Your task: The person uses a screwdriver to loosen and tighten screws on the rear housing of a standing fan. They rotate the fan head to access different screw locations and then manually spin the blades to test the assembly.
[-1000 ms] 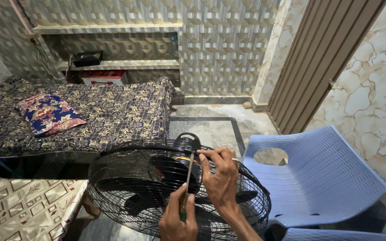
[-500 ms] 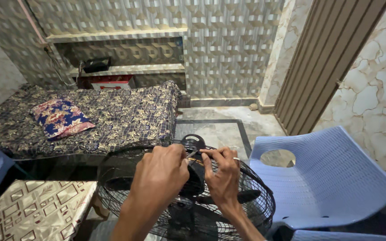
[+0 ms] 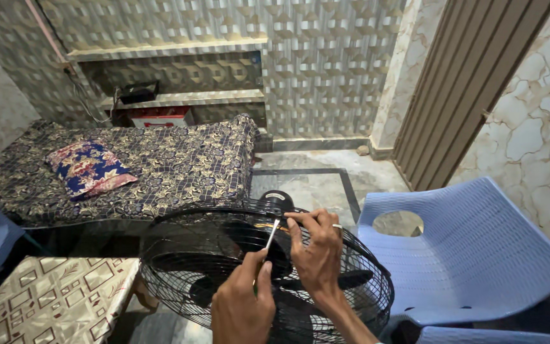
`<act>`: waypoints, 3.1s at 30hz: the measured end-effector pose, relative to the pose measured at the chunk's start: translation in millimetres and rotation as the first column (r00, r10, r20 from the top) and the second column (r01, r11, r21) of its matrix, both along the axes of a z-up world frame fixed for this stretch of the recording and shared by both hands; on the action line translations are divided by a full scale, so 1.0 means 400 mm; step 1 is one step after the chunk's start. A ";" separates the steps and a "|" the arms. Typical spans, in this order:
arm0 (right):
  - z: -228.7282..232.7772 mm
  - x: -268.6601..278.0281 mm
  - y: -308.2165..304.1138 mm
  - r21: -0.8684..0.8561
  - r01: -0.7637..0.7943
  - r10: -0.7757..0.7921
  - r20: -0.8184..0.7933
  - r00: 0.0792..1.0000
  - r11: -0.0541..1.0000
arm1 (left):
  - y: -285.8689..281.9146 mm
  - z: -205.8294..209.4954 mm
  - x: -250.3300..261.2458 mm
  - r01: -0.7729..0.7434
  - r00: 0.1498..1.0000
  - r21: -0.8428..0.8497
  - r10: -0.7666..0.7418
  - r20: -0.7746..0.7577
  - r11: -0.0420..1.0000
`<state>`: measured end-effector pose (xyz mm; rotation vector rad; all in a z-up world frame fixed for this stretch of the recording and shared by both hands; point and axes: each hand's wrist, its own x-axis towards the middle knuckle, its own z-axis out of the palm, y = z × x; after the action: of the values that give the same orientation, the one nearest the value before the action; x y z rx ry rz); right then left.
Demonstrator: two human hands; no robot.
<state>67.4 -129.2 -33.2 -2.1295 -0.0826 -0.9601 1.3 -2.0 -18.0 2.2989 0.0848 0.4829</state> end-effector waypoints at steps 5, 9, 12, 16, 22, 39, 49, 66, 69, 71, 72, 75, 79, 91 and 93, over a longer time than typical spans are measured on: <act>-0.003 0.004 -0.002 0.004 -0.016 0.016 -0.024 1.000 1.000 | -0.008 -0.087 0.011 -0.004 0.989 -0.059 0.012 0.145 0.998; -0.004 0.003 -0.002 -0.023 -0.016 0.018 0.064 0.998 1.000 | -0.019 -0.135 0.020 -0.022 0.972 -0.072 0.038 0.230 0.997; -0.004 0.000 -0.001 -0.004 0.000 0.000 -0.030 1.000 1.000 | -0.022 -0.161 0.025 0.003 0.960 -0.115 0.029 0.277 0.993; -0.003 0.000 0.000 -0.025 -0.004 0.005 0.068 0.998 1.000 | -0.036 -0.187 0.033 0.026 0.945 -0.185 0.036 0.325 0.982; -0.007 0.000 -0.002 -0.012 -0.010 0.010 0.016 1.000 1.000 | -0.051 -0.207 0.033 0.008 0.951 -0.265 0.074 0.300 0.964; -0.027 0.013 -0.005 -0.030 0.007 -0.007 0.018 1.000 1.000 | -0.068 -0.228 0.042 -0.048 0.994 -0.467 0.087 0.062 0.883; -0.004 0.004 0.000 0.021 -0.019 0.019 0.031 0.999 1.000 | -0.056 -0.220 0.037 0.013 0.989 -0.485 0.060 0.133 0.875; -0.029 0.022 -0.006 -0.033 -0.010 0.011 0.036 0.999 0.999 | -0.018 -0.025 -0.008 -0.120 0.992 -0.439 0.094 -0.082 0.890; -0.021 0.012 -0.002 -0.038 0.000 0.002 0.053 0.999 0.999 | -0.014 -0.010 -0.008 -0.092 0.994 -0.418 0.059 -0.092 0.904; -0.014 0.007 -0.001 -0.025 0.008 -0.007 0.019 1.000 1.000 | -0.018 -0.008 -0.003 -0.116 0.986 -0.390 0.058 -0.156 0.914; -0.010 0.007 -0.002 -0.018 0.013 -0.013 0.002 1.000 1.000 | -0.020 -0.011 0.001 -0.126 0.981 -0.375 0.058 -0.187 0.918; -0.007 0.005 -0.002 -0.028 0.001 -0.001 0.021 1.000 1.000 | -0.018 -0.027 0.004 -0.096 0.992 -0.380 0.058 -0.111 0.920; -0.011 0.014 -0.009 0.004 -0.025 0.025 0.009 1.000 1.000 | -0.012 -0.062 0.014 -0.142 0.981 -0.430 0.069 -0.181 0.892; 0.080 0.151 -0.060 0.368 -0.218 0.328 -0.268 0.906 0.904 | 0.030 -0.128 0.012 -0.189 0.965 -0.554 0.048 -0.259 0.811; 0.108 0.175 -0.058 0.491 -0.327 0.410 -0.069 0.909 0.807 | 0.038 -0.119 0.009 -0.264 0.913 -0.543 0.025 -0.408 0.797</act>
<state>137.3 -152.5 10.0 -1.6484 -0.1570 -0.4940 5.0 13.1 -65.7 1.7337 0.5398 0.0477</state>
